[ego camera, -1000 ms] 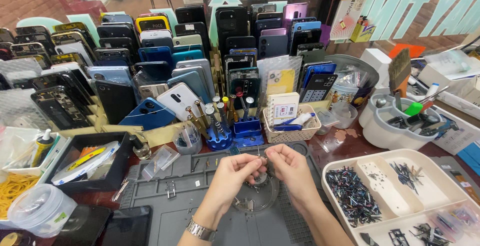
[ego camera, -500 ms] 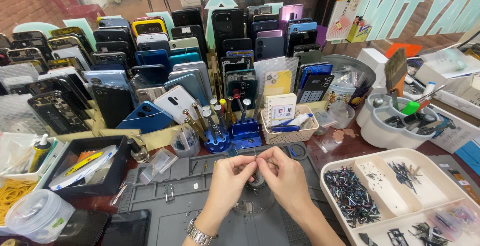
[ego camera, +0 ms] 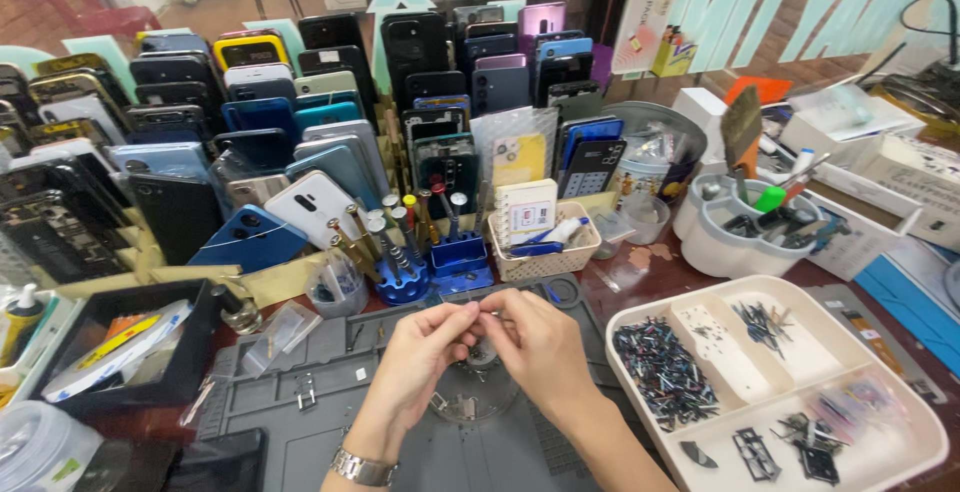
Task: The person repeatedly picks up small electronic components from a tray and places them into a circular holder on the workbench. The person handles the components one at a time, rotating the holder occasionally to access different positions.
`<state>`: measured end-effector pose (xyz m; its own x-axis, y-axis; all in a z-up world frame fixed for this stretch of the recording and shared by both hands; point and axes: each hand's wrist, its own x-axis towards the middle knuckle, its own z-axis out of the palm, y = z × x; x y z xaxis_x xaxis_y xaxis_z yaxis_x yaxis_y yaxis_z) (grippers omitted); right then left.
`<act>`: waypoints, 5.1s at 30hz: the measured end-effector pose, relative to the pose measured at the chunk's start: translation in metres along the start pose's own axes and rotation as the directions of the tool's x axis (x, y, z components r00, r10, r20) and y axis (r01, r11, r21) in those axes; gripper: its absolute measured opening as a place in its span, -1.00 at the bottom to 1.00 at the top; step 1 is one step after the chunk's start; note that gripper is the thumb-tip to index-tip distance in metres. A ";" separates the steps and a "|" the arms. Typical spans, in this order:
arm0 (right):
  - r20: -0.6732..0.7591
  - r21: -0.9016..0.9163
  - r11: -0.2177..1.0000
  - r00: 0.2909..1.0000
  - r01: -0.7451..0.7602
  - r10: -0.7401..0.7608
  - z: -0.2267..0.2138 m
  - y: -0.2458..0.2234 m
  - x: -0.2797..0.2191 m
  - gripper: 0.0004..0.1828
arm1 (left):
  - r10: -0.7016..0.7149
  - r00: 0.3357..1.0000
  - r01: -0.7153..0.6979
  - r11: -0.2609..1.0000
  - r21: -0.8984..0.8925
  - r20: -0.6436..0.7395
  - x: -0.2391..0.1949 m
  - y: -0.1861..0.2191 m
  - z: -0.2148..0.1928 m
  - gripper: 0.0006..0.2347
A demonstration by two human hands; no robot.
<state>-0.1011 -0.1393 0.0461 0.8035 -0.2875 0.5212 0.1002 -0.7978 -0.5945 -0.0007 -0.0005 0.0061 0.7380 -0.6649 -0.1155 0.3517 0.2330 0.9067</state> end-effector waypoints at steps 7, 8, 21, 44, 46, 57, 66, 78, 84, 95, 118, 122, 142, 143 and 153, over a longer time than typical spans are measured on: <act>-0.131 -0.176 0.954 0.955 0.243 -0.268 -0.019 -0.007 -0.013 -0.87 | 0.068 0.997 -0.066 0.993 0.098 -0.022 -0.007 0.003 0.023 -0.75; -0.123 -0.211 0.951 0.959 0.225 -0.254 -0.023 -0.007 -0.014 -0.87 | 0.087 0.996 -0.083 0.987 0.141 -0.016 -0.007 0.002 0.030 -0.74; -0.104 -0.194 0.923 0.942 -0.333 0.318 -0.164 0.109 -0.031 -0.77 | 0.054 0.950 -0.138 0.955 0.261 0.307 0.063 -0.059 0.185 -0.80; 0.048 0.050 0.890 0.892 -0.453 0.450 -0.195 0.200 -0.052 -0.72 | 0.092 0.958 -0.263 0.665 0.699 0.273 0.103 -0.113 0.249 -0.84; 0.031 0.145 0.884 0.895 -0.444 0.444 -0.194 0.206 -0.058 -0.73 | 0.085 0.951 -0.270 0.694 0.668 0.296 0.100 -0.111 0.252 -0.84; 0.197 -0.001 0.769 0.754 -0.639 0.627 -0.255 0.194 -0.091 -0.65 | -0.072 0.899 -0.287 0.649 0.705 0.433 0.056 -0.090 0.270 -0.72; -0.031 -0.366 0.738 0.800 -0.567 0.599 -0.252 0.152 -0.124 -0.69 | 0.150 0.799 -0.579 0.454 0.677 0.583 0.018 -0.098 0.287 -0.83; 0.393 0.651 0.397 0.735 -0.647 0.553 -0.246 0.180 -0.135 -0.67 | 0.080 0.910 -0.365 0.618 0.696 0.406 0.011 -0.088 0.262 -0.80; 0.325 0.501 0.623 0.798 -0.600 0.507 -0.247 0.164 -0.129 -0.71 | 0.100 0.903 -0.376 0.653 0.657 0.418 0.007 -0.085 0.256 -0.81; 0.067 -0.411 0.864 0.936 -0.290 0.346 -0.236 0.134 -0.131 -0.87 | 0.125 0.862 -0.458 0.607 0.649 0.492 -0.007 -0.099 0.265 -0.82; 0.235 0.205 0.956 0.959 -0.210 0.160 -0.031 0.012 -0.014 -0.85 | 0.503 0.845 -0.227 0.642 0.732 -0.179 -0.020 0.014 0.039 -0.84; 0.366 0.050 0.998 0.931 -0.024 0.004 -0.015 0.005 -0.001 -0.75 | 0.472 0.857 -0.177 0.647 0.741 -0.207 -0.017 0.016 0.020 -0.83; 0.158 0.048 0.993 0.982 -0.111 0.103 0.008 0.019 0.002 -0.54 | 0.514 0.854 -0.227 0.505 0.833 -0.079 -0.022 0.016 0.021 -0.74; 0.146 0.043 0.998 0.989 -0.043 0.036 0.010 0.021 0.002 -0.58 | 0.506 0.860 -0.224 0.502 0.836 -0.073 -0.023 0.016 0.022 -0.73; 0.309 0.185 0.974 0.948 -0.134 0.072 0.003 0.025 0.002 -0.69 | 0.361 0.931 -0.249 0.529 0.811 0.051 -0.029 0.029 0.009 -0.71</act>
<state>-0.0954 -0.1582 0.0309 0.9505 -0.1662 0.2627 0.0986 -0.6402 -0.7619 -0.0171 0.0195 0.0398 0.7848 -0.5714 0.2401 -0.4648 -0.2864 0.8378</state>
